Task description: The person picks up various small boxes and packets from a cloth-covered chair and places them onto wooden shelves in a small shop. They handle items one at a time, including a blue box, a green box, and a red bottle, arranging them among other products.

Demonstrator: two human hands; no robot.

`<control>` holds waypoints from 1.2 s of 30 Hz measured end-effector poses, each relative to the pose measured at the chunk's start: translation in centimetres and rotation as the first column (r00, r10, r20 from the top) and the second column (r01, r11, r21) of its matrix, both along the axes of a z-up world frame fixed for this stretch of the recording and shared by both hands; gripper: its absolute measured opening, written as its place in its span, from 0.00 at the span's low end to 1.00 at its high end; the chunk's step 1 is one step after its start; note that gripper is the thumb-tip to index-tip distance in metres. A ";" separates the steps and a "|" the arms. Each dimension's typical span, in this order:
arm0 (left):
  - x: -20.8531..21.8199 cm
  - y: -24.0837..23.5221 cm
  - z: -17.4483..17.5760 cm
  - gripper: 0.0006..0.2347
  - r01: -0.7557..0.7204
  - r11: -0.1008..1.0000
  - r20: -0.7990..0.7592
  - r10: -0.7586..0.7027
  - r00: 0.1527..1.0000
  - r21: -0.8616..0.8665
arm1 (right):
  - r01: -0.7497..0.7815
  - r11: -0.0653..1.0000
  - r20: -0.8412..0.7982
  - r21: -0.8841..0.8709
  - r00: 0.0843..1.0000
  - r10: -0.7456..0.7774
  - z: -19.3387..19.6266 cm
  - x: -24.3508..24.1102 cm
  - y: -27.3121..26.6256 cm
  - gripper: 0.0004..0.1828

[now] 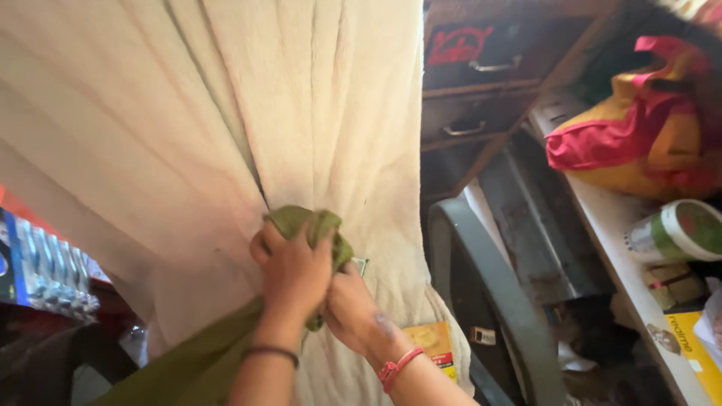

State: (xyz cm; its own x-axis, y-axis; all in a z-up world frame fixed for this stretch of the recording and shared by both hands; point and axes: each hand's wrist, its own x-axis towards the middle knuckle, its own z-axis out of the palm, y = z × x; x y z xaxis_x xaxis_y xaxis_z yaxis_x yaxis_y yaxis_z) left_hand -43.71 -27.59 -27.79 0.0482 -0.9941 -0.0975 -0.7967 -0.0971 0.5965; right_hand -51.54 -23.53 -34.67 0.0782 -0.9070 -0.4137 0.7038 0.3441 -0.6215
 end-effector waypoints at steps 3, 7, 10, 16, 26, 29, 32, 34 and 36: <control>0.5 -1.5 3.3 0.19 -0.092 0.995 0.057 0.094 0.994 -0.036 | -0.031 0.986 -0.002 -0.164 1.000 0.031 3.5 0.2 0.2 0.24; 1.4 -3.4 6.7 0.18 -0.184 0.959 0.108 0.210 0.972 -0.214 | -0.066 0.964 0.037 -0.259 0.996 0.078 8.0 0.3 0.3 0.25; 2.8 -3.9 8.2 0.18 -0.240 0.956 -0.004 0.243 0.970 -0.169 | -0.069 0.933 0.097 -0.353 0.989 0.109 9.9 0.1 1.0 0.25; 4.5 -2.9 10.2 0.10 -0.035 0.988 -0.909 0.152 0.388 0.151 | 0.059 0.920 0.143 -0.388 0.990 -0.003 11.8 0.0 0.9 0.24; 5.5 -1.0 12.8 0.17 -0.075 0.987 -0.924 0.157 0.348 0.140 | -0.062 0.912 0.060 -0.405 0.994 0.094 14.5 0.1 1.5 0.16; 4.8 -0.7 13.3 0.11 -0.200 0.978 -0.847 0.054 0.528 -0.062 | -0.079 0.888 -0.009 -0.453 0.996 0.085 15.0 0.3 1.7 0.18; 4.4 -0.3 14.0 0.06 -0.329 0.942 -0.873 0.107 0.475 -0.064 | -0.060 0.871 0.030 -0.488 0.996 0.085 15.5 0.3 1.9 0.23; 4.6 -0.1 14.8 0.07 -0.216 0.976 -0.904 0.128 0.407 0.040 | -0.025 0.880 0.093 -0.474 0.993 0.078 16.0 0.0 1.7 0.22; 5.4 0.0 15.8 0.07 -0.078 0.990 -0.925 0.135 0.355 0.115 | -0.030 0.862 0.107 -0.506 0.989 0.097 16.5 -0.5 1.5 0.24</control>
State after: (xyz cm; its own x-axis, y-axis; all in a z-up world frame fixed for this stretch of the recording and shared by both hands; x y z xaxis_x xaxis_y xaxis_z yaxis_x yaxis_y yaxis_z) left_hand -38.34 -27.64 -11.98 0.0035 -0.9810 -0.1940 0.2804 -0.1853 0.9418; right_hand -52.00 -21.99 -18.17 0.1631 -0.9801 0.1131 0.7743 0.0561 -0.6304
